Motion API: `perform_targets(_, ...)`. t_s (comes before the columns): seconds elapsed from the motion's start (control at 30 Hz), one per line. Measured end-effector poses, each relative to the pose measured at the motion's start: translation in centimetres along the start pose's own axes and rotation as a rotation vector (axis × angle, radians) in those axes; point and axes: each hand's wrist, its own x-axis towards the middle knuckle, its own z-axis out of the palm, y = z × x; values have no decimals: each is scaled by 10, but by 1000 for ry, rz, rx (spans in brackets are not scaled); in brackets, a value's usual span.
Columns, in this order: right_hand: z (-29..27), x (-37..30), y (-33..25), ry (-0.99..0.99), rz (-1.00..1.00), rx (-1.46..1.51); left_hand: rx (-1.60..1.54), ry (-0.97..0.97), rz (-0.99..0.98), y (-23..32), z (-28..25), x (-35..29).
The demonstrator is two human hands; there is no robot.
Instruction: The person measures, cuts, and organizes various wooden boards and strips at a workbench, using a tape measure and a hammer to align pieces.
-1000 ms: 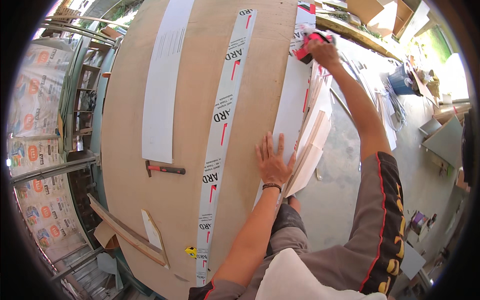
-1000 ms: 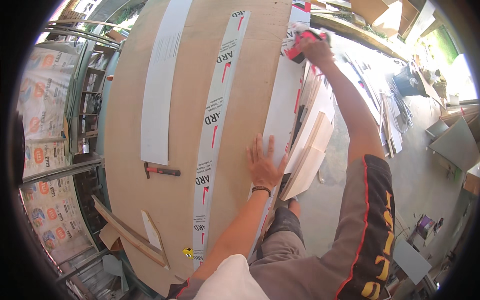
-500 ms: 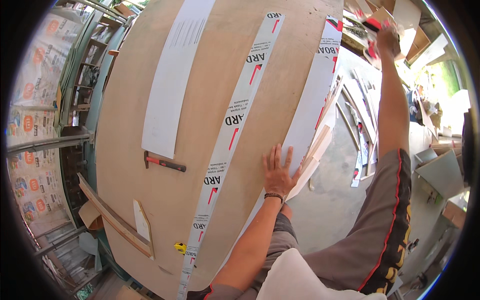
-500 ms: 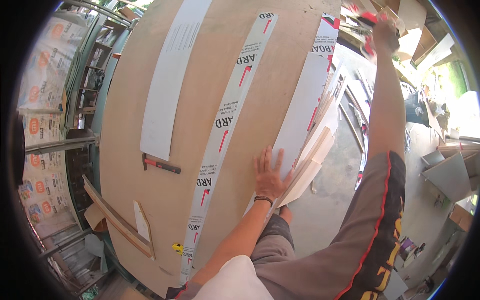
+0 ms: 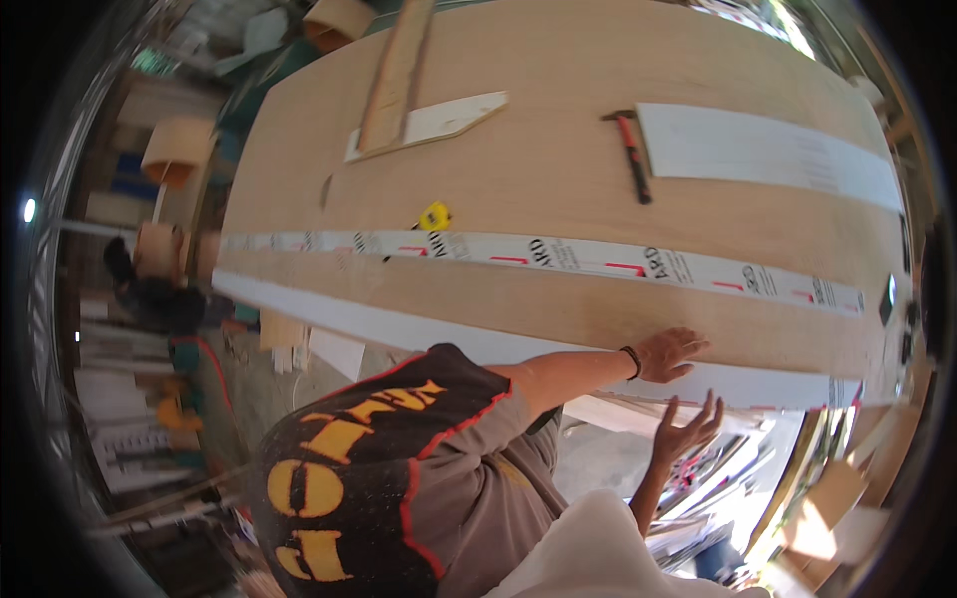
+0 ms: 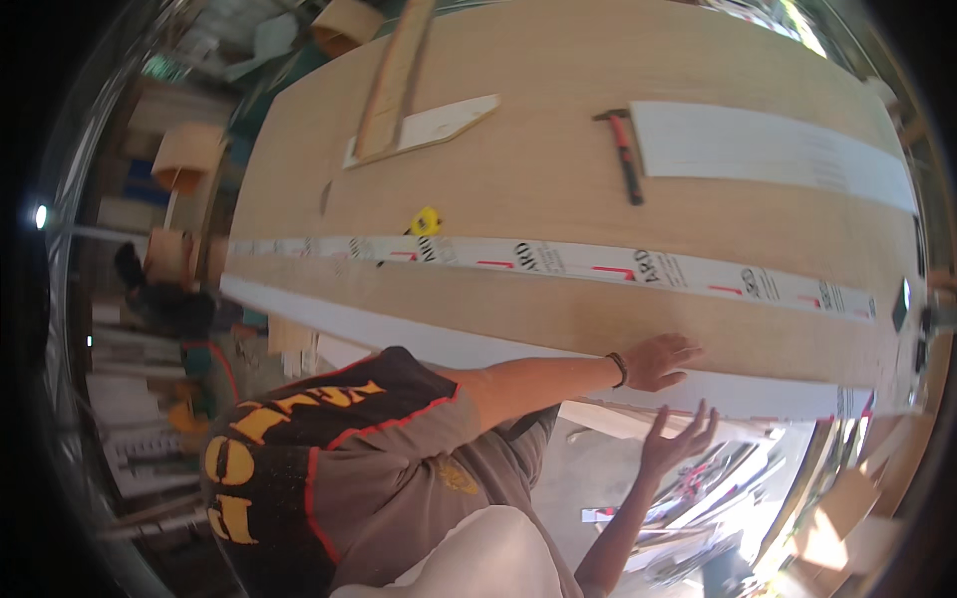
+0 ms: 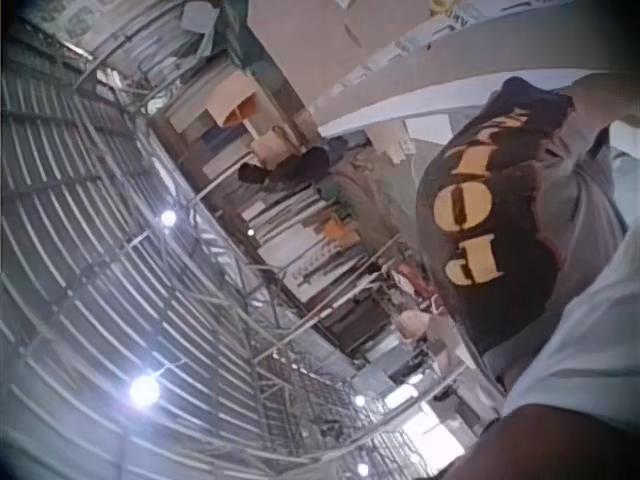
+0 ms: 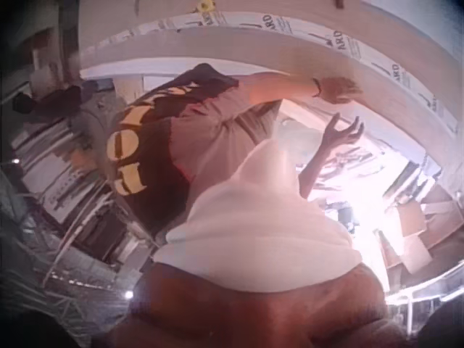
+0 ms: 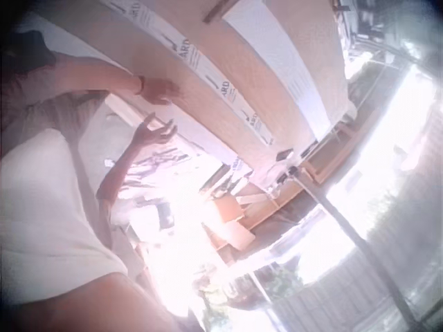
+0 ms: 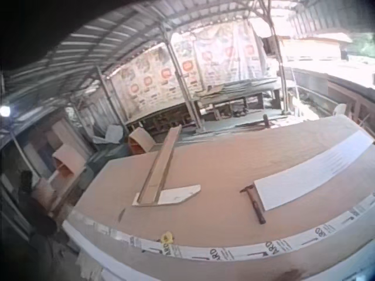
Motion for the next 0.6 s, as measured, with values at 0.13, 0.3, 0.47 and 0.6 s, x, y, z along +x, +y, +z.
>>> perform_targets(0.13, 28, -13, -124, -400, -498, 218, 152, 14, 28, -67, -114, -122)
perform_targets(0.3, 95, -30, -170, -664, -867, 163, 487, 54, -277, -69, -248, -352)
perform_targets(0.47, 109, -29, -179, -708, -899, 184, 668, 76, -669, -53, -279, -483)
perform_targets(0.6, 102, -21, -196, -716, -1010, 200, 660, 152, -744, -59, -278, -510)
